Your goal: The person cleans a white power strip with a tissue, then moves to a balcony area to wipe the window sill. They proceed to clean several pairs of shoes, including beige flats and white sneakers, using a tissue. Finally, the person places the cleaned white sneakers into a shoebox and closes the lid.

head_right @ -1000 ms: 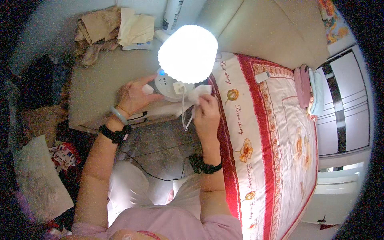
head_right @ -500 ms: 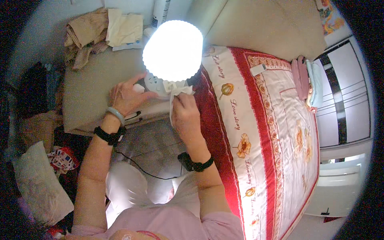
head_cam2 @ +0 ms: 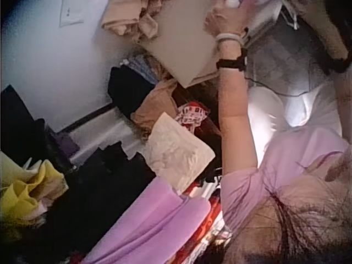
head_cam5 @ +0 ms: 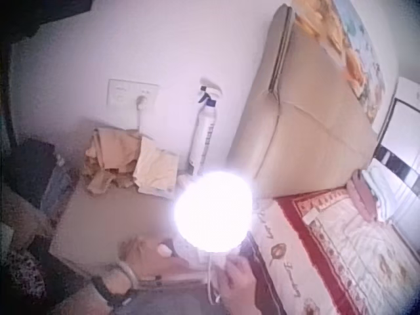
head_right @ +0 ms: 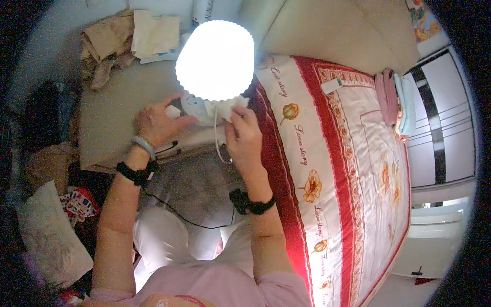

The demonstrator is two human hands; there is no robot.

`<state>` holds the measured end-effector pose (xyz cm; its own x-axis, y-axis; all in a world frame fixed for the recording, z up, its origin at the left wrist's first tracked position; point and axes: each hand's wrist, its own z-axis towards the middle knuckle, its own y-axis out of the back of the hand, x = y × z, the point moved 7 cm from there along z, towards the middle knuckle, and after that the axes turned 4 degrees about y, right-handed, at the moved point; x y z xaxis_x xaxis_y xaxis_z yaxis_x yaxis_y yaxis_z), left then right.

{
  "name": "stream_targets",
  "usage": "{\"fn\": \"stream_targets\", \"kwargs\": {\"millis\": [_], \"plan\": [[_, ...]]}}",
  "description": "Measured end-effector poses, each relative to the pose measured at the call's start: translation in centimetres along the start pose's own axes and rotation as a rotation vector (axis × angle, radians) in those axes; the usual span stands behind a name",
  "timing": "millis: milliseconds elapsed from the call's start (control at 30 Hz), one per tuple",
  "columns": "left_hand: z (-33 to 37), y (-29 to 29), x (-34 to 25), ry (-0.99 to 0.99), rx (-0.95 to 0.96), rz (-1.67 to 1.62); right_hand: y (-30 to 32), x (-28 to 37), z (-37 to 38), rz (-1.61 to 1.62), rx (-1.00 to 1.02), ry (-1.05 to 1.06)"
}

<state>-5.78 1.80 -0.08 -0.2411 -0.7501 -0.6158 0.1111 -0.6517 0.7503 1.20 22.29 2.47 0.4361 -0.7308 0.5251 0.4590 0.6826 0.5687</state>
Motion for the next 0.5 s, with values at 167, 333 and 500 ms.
{"fn": "stream_targets", "kwargs": {"millis": [167,333,500], "plan": [[0.0,0.2,-0.2,-0.036,-0.024,-0.034,-0.2,1.7,-0.4,-0.189,0.095,0.201],[0.2,-0.2,0.6,-0.018,-0.004,-0.034,1.2,1.4,0.1,-0.023,0.116,0.097],[0.1,-0.5,0.3,-0.032,0.001,-0.008,0.0,-0.7,3.3,0.122,0.136,0.079]]}}
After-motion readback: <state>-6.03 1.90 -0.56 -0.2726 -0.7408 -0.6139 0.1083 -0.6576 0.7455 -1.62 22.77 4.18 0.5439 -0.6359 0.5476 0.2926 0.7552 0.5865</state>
